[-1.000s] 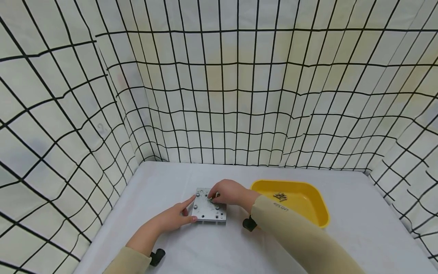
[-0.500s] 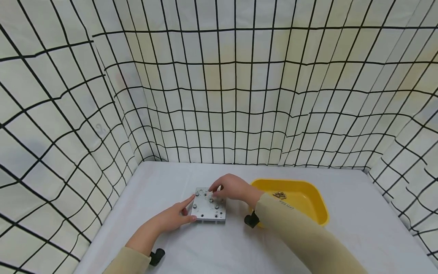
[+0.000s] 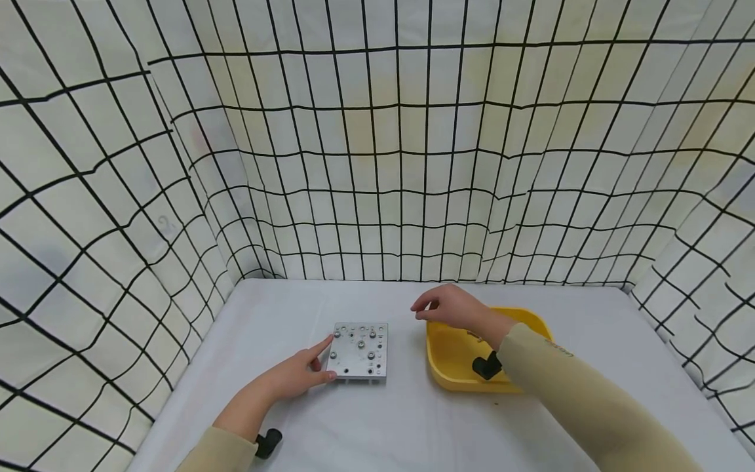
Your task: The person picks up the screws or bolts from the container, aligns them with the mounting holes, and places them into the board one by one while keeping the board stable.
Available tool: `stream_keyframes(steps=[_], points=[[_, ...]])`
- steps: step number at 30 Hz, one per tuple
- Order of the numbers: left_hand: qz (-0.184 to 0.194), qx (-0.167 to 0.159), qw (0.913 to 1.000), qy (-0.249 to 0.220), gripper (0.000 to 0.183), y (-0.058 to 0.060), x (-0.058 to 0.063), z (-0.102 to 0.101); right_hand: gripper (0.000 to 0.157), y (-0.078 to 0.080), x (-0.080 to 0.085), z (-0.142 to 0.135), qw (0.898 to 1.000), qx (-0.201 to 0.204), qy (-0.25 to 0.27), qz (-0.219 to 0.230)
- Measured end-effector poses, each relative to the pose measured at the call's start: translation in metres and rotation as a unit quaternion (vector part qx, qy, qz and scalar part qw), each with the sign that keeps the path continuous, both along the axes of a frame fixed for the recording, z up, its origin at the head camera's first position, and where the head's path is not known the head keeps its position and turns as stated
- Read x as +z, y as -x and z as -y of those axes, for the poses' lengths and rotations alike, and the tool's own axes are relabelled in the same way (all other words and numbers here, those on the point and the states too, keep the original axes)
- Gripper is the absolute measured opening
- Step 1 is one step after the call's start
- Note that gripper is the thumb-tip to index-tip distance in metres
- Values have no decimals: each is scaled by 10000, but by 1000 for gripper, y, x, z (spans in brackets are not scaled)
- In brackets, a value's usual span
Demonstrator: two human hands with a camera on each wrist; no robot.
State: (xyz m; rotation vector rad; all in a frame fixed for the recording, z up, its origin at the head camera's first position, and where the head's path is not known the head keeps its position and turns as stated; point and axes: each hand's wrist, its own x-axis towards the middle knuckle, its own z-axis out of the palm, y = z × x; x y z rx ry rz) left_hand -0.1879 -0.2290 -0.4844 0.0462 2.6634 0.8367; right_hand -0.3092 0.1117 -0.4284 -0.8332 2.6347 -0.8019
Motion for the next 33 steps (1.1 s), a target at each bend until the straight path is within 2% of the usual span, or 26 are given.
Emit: stream_keyframes(steps=[8,14,18,27,33], points=[[-15,-13,10000,-82,85,0,-1,1,18,1,-2,-66,9997,-257,52,37],[-6,-16,9999,-134,84,-1,-1,2,22,2,-7,-94,9984,-542,-137,102],[9,1,9999,-156,84,0,-1,2,24,4,-9,-98,9979,-483,-364,217],[83,29,9999,-142,84,1,-3,3,20,12,-21,-93,9919,12,-1236,286],[111,-6,9998,-165,84,1,-1,3,16,13,-28,-88,9877,19,-1510,403]])
